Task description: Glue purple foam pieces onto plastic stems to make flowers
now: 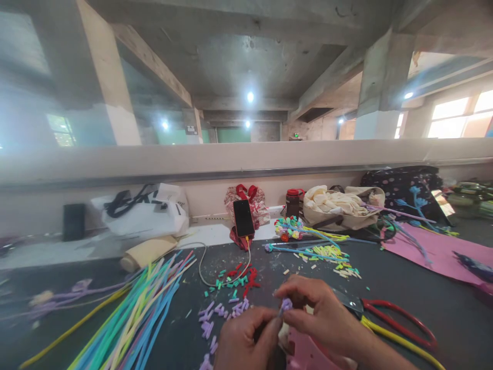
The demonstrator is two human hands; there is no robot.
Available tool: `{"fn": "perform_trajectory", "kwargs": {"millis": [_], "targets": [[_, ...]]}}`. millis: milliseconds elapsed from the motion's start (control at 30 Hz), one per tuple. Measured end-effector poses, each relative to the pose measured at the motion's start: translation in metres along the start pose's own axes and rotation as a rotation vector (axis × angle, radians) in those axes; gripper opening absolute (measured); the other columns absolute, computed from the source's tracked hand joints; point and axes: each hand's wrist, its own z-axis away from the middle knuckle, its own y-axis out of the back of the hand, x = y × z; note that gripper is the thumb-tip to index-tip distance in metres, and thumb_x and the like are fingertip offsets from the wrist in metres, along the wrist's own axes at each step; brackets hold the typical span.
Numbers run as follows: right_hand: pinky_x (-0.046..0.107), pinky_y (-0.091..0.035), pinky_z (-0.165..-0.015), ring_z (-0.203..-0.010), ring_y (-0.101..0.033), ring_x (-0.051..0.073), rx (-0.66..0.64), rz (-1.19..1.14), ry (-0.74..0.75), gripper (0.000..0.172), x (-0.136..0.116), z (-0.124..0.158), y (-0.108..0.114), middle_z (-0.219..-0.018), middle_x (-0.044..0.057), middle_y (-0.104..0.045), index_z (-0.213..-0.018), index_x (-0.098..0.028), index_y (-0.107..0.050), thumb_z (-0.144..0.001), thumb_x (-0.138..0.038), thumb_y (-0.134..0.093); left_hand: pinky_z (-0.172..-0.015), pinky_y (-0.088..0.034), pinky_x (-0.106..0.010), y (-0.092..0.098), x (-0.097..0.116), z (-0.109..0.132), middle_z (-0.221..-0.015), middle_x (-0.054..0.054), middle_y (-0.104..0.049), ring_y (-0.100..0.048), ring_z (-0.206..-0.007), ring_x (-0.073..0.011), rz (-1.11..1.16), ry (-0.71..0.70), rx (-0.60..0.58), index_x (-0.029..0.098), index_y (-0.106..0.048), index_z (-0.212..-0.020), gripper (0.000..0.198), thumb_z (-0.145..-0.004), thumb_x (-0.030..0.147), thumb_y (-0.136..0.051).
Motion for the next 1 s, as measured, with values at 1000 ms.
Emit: {"fn": "perform_trajectory", "kwargs": {"millis": [1000], "targets": [[0.018,-0.043,-0.046,-0.052,-0.053,0.010,-0.070,-0.075,-0.017,0.017,0.017,-0.002,0.000,-0.068,-0.001,-0.058,-0.087,-0.018,-0.062,-0.073,-0.016,-0.053,-0.031,-0.025,-0.013,0.013,-0.014,-0.009,-0.043,0.004,-0.050,-0.038,-0.031,-0.0027,0.957,0.526,-0.118,0.011,-0.063,-0.075,0.035,-0.060,0.043,-0.068]]}}
